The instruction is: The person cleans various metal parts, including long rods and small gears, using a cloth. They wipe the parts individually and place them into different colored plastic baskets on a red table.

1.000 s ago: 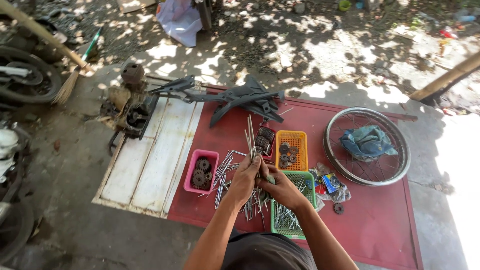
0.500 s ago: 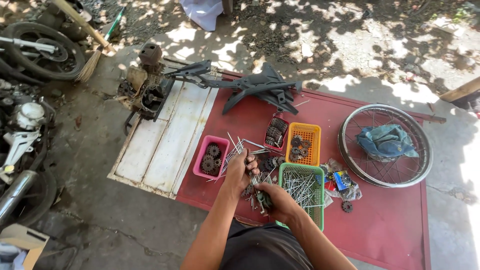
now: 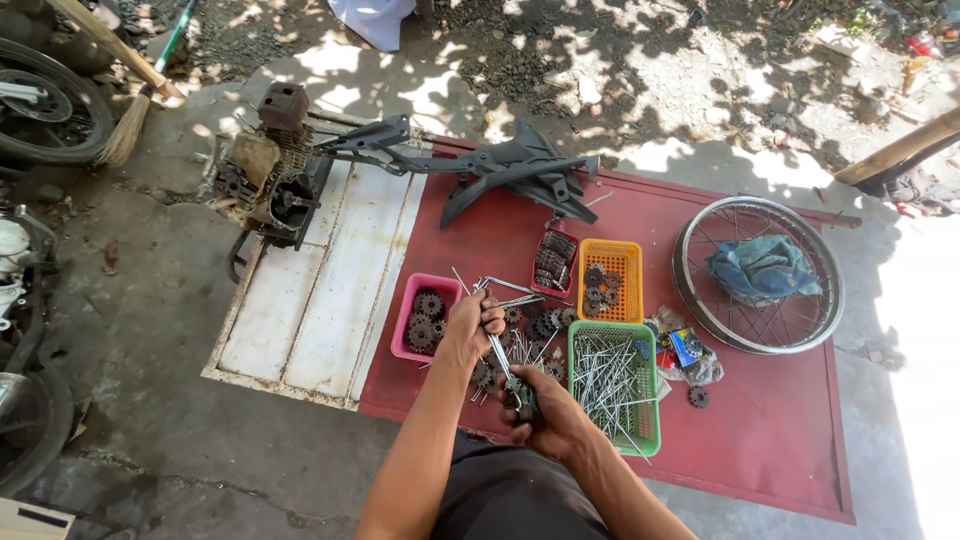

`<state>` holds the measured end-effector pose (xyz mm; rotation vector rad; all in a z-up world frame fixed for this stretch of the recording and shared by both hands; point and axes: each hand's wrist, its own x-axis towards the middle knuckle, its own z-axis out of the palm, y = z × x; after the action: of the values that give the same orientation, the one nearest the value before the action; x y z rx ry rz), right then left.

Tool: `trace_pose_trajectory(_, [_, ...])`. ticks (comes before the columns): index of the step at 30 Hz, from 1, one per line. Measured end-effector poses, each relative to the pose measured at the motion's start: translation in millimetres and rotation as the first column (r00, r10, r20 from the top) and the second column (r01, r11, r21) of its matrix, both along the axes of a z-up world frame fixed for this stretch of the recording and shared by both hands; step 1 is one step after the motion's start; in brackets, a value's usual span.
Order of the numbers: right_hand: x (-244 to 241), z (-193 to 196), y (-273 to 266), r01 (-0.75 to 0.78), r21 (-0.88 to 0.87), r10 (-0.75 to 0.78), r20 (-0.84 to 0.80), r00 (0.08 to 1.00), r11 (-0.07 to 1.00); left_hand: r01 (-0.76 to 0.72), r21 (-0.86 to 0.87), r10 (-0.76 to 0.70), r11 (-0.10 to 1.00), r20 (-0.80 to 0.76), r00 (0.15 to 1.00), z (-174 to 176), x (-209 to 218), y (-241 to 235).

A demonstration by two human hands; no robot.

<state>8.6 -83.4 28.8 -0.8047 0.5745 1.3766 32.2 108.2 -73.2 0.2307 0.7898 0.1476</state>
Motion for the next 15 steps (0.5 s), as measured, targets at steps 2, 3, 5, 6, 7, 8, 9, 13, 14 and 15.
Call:
trace_pose_trajectory(2, [-1,7,1,0.011,-0.010,-0.011,0.033,0.999,1.000,0.000,-0.008,0.000,1.000,-0.001,1.000,-9,6,3])
trace_pose_trajectory(3, [-2,10,1,0.020,-0.017,-0.019,0.063,0.998,1.000,-0.002,-0.012,0.002,1.000,-0.004,1.000,-15,8,3])
trace_pose_trajectory(5, [-5,17,-1,0.025,-0.029,-0.022,0.090,0.996,0.999,-0.010,-0.024,0.010,1.000,0.001,1.000,-20,11,8])
trace_pose_trajectory(6, [-6,20,-3,0.025,-0.038,-0.020,0.121,0.993,0.999,-0.023,-0.032,0.024,0.999,0.010,1.000,-23,13,10])
trace_pose_trajectory(7, [-6,20,-7,0.031,-0.040,-0.026,0.118,0.993,0.999,-0.017,-0.034,0.017,0.999,0.008,1.000,-23,15,10])
trace_pose_trajectory(8, [-6,21,-10,0.025,-0.028,-0.023,0.085,0.996,0.999,-0.021,-0.018,0.021,1.000,0.010,1.000,-22,17,10])
trace_pose_trajectory(9, [-6,23,-14,0.019,-0.015,-0.019,0.052,0.998,1.000,-0.024,-0.002,0.024,1.000,0.013,1.000,-20,20,11])
trace_pose_trajectory(13, [-3,30,-29,0.015,-0.102,-0.003,0.119,0.993,0.995,-0.070,-0.023,0.071,0.997,0.035,0.997,-30,30,15])
trace_pose_trajectory(14, [-2,32,-35,0.003,-0.109,0.014,0.160,0.987,0.994,-0.091,-0.001,0.091,0.996,0.059,0.994,-29,30,17])
trace_pose_trajectory(15, [-1,33,-40,-0.009,-0.117,0.032,0.200,0.979,0.993,-0.113,0.020,0.111,0.993,0.083,0.990,-28,31,19])
